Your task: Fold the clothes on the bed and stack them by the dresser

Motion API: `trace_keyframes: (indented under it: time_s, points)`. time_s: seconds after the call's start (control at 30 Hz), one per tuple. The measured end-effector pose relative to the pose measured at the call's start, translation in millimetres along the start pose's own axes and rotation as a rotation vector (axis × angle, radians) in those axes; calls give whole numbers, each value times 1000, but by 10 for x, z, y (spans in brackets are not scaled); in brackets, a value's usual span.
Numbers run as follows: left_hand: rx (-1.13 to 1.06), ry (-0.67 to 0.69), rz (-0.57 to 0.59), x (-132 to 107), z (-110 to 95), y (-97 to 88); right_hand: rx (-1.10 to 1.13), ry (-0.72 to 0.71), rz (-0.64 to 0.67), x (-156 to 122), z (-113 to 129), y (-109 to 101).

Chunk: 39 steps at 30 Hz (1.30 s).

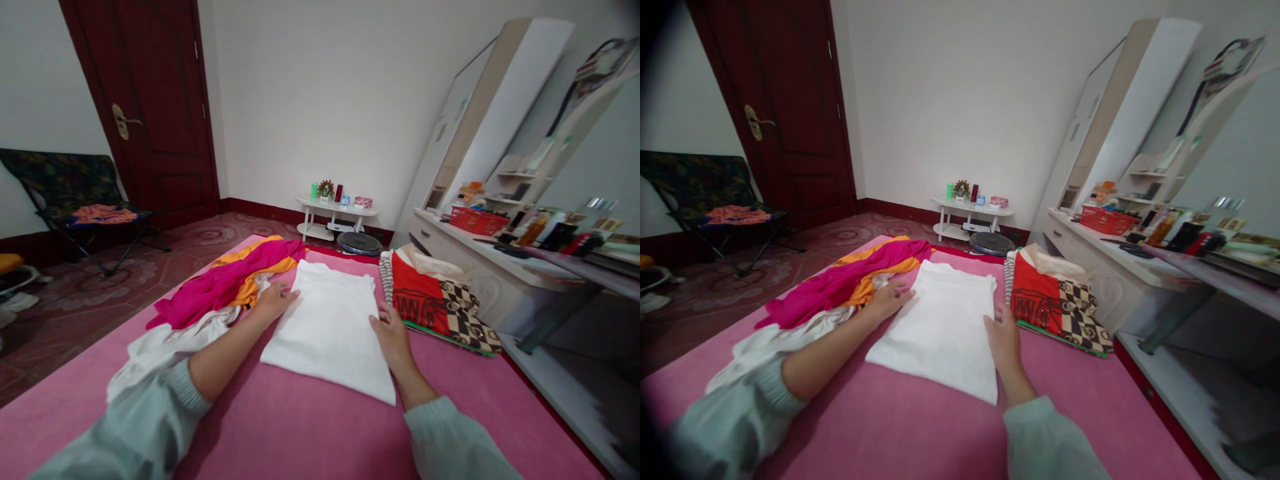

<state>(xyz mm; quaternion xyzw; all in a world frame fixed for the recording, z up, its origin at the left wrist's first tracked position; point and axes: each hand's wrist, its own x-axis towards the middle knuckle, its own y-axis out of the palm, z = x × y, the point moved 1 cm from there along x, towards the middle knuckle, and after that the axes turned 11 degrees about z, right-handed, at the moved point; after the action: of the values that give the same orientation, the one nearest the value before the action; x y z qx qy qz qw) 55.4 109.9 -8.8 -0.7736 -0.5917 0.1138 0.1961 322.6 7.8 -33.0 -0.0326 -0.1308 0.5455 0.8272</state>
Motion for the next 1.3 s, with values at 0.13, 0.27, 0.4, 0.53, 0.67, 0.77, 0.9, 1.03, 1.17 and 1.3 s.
trace_keyframes:
  time_s: [0.13, 0.27, 0.4, 0.53, 0.67, 0.77, 0.9, 1.03, 1.17, 1.3]
  points:
    - [115, 43, 8, -89, 306, 79, -141, -183, 64, -59, -219, 8]
    - [134, 13, 75, -92, 242, 60, -244, -144, 94, -30, -172, -3]
    - [159, 29, 116, -345, 117, -9, -160, -85, 146, -268, -31, -62]
    - [264, 119, 263, -889, 82, -126, -159, 61, 336, -848, 227, -170]
    - [217, 135, 311, -1175, 142, -164, -174, 142, 385, -1215, 440, -215]
    - [170, 120, 317, -1202, 128, -176, -111, 171, 383, -1266, 536, -209]
    - [308, 64, 405, -1505, 35, -336, -150, 256, 556, -1526, 590, -290]
    - [261, -18, 687, -1965, 22, -525, -106, 381, 788, -1936, 553, -431]
    - [174, -42, 678, -1768, -2, -541, 14, 384, 669, -1721, 554, -422]
    - [-57, -176, 556, -1053, -76, -367, 59, 255, 397, -1018, 504, -283]
